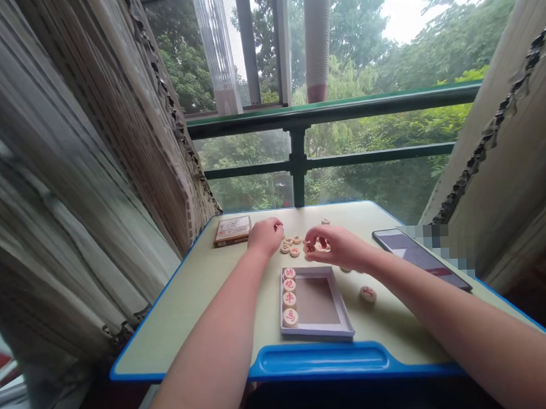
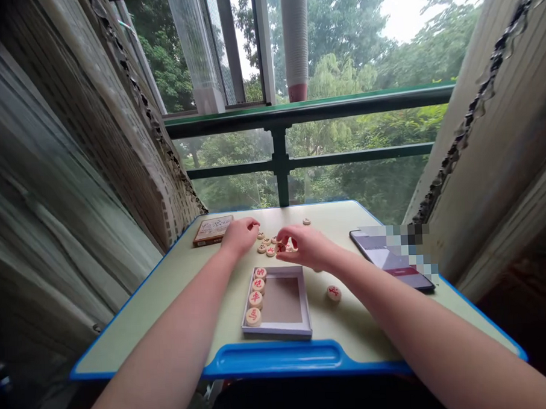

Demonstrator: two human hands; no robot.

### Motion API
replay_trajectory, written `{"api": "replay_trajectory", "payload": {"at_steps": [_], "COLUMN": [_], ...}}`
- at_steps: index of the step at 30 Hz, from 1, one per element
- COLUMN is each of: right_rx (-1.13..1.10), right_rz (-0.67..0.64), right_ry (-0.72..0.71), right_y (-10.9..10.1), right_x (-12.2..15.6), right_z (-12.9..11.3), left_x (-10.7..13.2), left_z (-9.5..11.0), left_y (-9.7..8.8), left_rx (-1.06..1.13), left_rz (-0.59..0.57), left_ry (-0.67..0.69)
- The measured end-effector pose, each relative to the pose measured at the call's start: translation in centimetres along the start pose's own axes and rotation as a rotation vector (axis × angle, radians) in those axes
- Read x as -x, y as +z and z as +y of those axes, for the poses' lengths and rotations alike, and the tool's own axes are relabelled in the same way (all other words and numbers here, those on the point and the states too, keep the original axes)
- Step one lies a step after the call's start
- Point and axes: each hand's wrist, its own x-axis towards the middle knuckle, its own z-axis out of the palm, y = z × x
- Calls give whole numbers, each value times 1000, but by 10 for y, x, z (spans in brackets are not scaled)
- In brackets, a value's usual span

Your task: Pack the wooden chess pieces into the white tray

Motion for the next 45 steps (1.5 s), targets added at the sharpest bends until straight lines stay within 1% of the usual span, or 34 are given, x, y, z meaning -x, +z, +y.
{"api": "replay_trajectory", "payload": {"at_steps": [4, 7, 9, 11, 13, 14, 16, 19, 21, 23, 25, 29, 30, 33, 37, 41, 45], "right_rx": [56, 123, 148, 156, 163, 167, 170, 165, 165, 166, 175, 279, 300, 312, 293, 306, 355], "right_rz": [-5, 17, 42, 68, 91, 101, 120, 131, 105, 58, 11, -74, -93, -124, -157, -181, -174], "right_ry": [-95, -64, -29, -16, -29, -40, -64, -87, -84, -52, 10, 155, 173, 149, 86, 99, 115], "right_y": [3, 3, 4, 4, 4, 4, 4, 4, 3, 1, -2, -5, -5, -2, 1, 2, 2], "right_x": [1, -1, -1, -1, 0, 0, 1, 2, 2, 1, -1, -4, -4, -4, -4, -4, -4], "right_z": [8, 13, 15, 15, 15, 14, 13, 13, 13, 15, 20, 40, 45, 55, 52, 47, 48], "left_x": [0, -1, 1, 3, 7, 9, 13, 15, 15, 14, 13, 13, 13, 13, 13, 13, 13], "left_z": [-1, -2, 1, 7, 15, 18, 23, 23, 21, 18, 16, 12, 12, 10, 7, 7, 7], "left_y": [2, 3, 3, 1, -2, -3, -5, -6, -6, -5, -4, -2, -2, -1, 2, 3, 3], "left_rx": [-9, 35, 172, 395, 607, 677, 734, 706, 693, 696, 671, 555, 535, 479, 389, 348, 328], "left_rz": [-17, 4, -19, -123, -273, -337, -426, -516, -554, -549, -529, -526, -526, -520, -536, -543, -536], "left_ry": [29, 32, 21, 14, 19, 23, 26, 34, 50, 54, 31, -46, -55, -57, -33, -28, -16]}}
